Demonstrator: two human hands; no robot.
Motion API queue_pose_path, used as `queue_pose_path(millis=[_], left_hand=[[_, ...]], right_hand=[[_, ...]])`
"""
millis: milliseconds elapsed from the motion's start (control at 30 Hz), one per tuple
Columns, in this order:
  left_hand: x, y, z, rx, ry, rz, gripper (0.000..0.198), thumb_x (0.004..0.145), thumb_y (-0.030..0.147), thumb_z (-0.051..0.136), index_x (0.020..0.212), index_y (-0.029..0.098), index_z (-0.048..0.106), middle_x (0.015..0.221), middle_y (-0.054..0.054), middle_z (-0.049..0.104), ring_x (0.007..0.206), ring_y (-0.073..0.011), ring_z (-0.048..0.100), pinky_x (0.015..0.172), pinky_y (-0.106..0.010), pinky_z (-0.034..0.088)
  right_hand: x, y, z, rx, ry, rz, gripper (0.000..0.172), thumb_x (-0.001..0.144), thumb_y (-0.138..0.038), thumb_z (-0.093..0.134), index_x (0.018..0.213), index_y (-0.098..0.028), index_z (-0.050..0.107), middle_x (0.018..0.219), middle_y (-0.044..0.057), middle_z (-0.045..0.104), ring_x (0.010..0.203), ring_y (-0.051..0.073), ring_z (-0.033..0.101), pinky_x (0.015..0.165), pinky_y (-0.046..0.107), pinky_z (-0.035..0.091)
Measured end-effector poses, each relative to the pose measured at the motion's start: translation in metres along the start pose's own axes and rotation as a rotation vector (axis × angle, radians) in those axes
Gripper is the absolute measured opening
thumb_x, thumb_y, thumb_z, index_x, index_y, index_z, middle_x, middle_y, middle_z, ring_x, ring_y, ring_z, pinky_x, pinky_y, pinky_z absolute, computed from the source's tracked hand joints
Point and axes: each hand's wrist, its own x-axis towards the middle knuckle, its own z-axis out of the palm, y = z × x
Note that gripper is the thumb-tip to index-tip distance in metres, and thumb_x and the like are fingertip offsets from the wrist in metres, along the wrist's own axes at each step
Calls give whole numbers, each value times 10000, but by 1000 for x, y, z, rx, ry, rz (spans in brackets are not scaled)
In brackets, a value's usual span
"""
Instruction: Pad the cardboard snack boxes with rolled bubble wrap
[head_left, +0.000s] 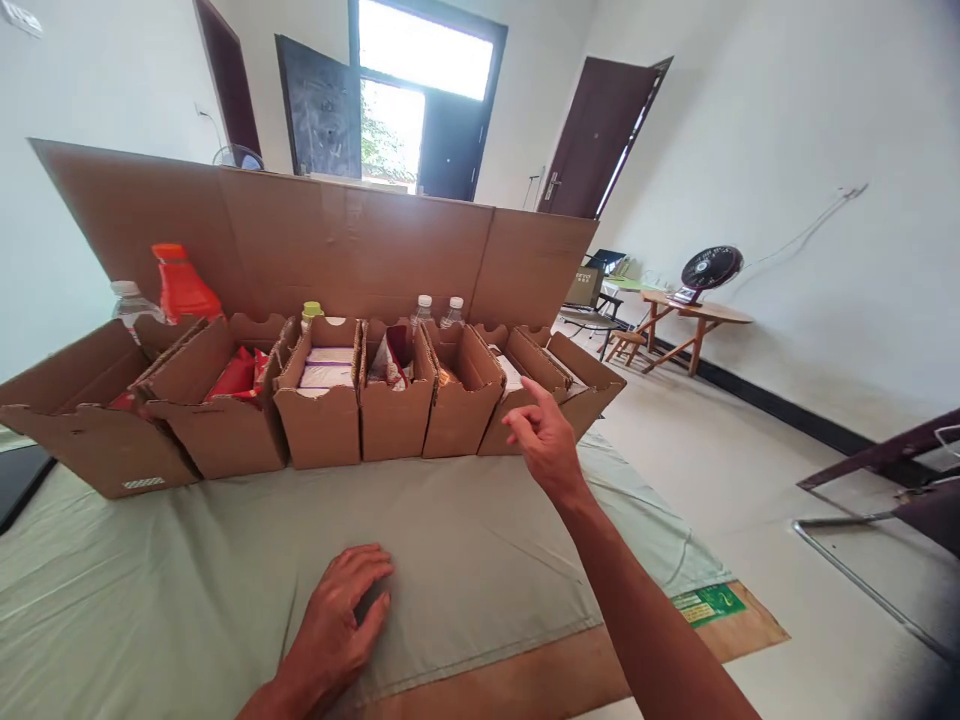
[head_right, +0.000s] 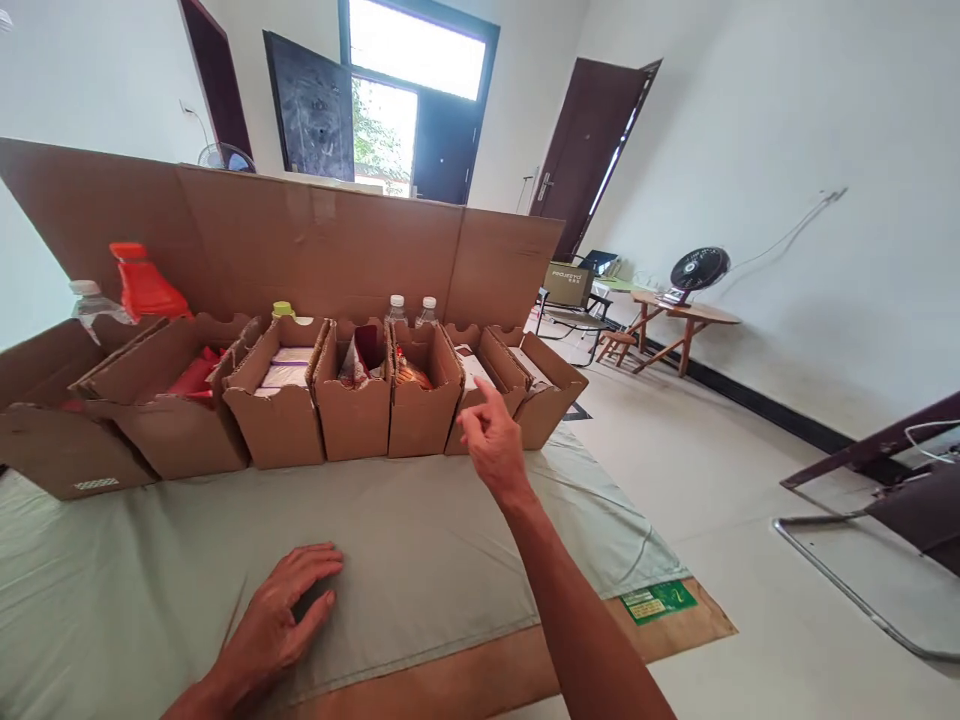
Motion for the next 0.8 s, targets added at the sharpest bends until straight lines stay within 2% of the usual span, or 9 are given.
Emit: queue_pose_path(millis=[67, 167, 233, 300, 400, 500, 633, 733, 800], left_hand=[[-1, 0, -2, -9, 25, -9, 224, 872, 188, 556, 991, 219, 743, 1050, -91, 795, 1020, -250, 743, 900, -415, 632], [-3, -1, -6, 0, 88, -60, 222, 877, 182, 543, 979, 213, 738, 1061, -95, 784, 1021, -248, 733, 887, -417, 629], [-3, -2, -9, 3, 136, -85, 217, 884, 192, 533, 958, 211, 736, 1048, -98, 782, 997, -247, 733, 861, -417, 632], [-2, -2, -11, 5, 182, -103, 216, 887, 205, 524, 933, 212, 735, 1029, -100, 784, 971, -245, 737, 841, -416, 634], [0, -1, -15, 2, 227, -131, 220, 887, 223, 521, 919, 214, 739, 1034, -103, 783, 968, -243, 741, 834, -406, 637], [-1, 1, -18, -14, 235, -157, 221, 893, 241, 527, 930, 223, 744, 1060, -98, 780, 982, -238, 744, 842, -394, 637], [-1, 0, -18, -43, 223, -197, 227, 903, 269, 533, 956, 233, 751, 1108, -92, 773, 1012, -234, 742, 842, -378, 637], [1, -2, -22, -90, 188, -250, 264, 907, 321, 522, 965, 225, 762, 1127, -100, 772, 1022, -246, 744, 684, -312, 644], [-1, -3, -29, -113, 187, -306, 296, 906, 371, 514, 965, 220, 762, 1137, -96, 772, 1025, -264, 746, 534, -267, 609]], right_hand=[[20, -18, 17, -101, -108, -35, 526, 763, -292, 644, 1288, -293, 669, 664, -42, 688, 576, 191, 585, 657, 319, 458], [43, -30, 32, -249, -179, -54, 315, 686, -180, 666, 948, -320, 774, 566, -42, 649, 577, 208, 575, 677, 330, 423], [45, -35, 33, -321, -205, -65, 175, 700, -171, 653, 753, -312, 744, 543, -32, 645, 589, 220, 589, 685, 336, 414], [34, -39, 28, -370, -226, -85, 144, 741, -202, 627, 707, -308, 718, 553, -25, 660, 600, 228, 606, 678, 334, 408], [0, -49, 11, -410, -253, -119, 152, 808, -288, 576, 789, -310, 726, 607, -16, 691, 591, 228, 618, 637, 328, 401], [-45, -65, -8, -415, -292, -131, 203, 870, -371, 532, 858, -308, 724, 633, -5, 709, 568, 229, 640, 588, 320, 415], [-113, -98, -27, -358, -375, -177, 194, 940, -375, 541, 922, -314, 724, 644, -3, 721, 529, 211, 662, 511, 299, 428], [-156, -128, -43, -72, -565, -335, 253, 957, -362, 558, 1167, -377, 698, 715, -15, 755, 526, 190, 680, 499, 286, 478], [-170, -139, -58, 128, -581, -384, 314, 973, -365, 545, 1257, -429, 662, 742, -16, 765, 546, 196, 687, 554, 310, 530]])
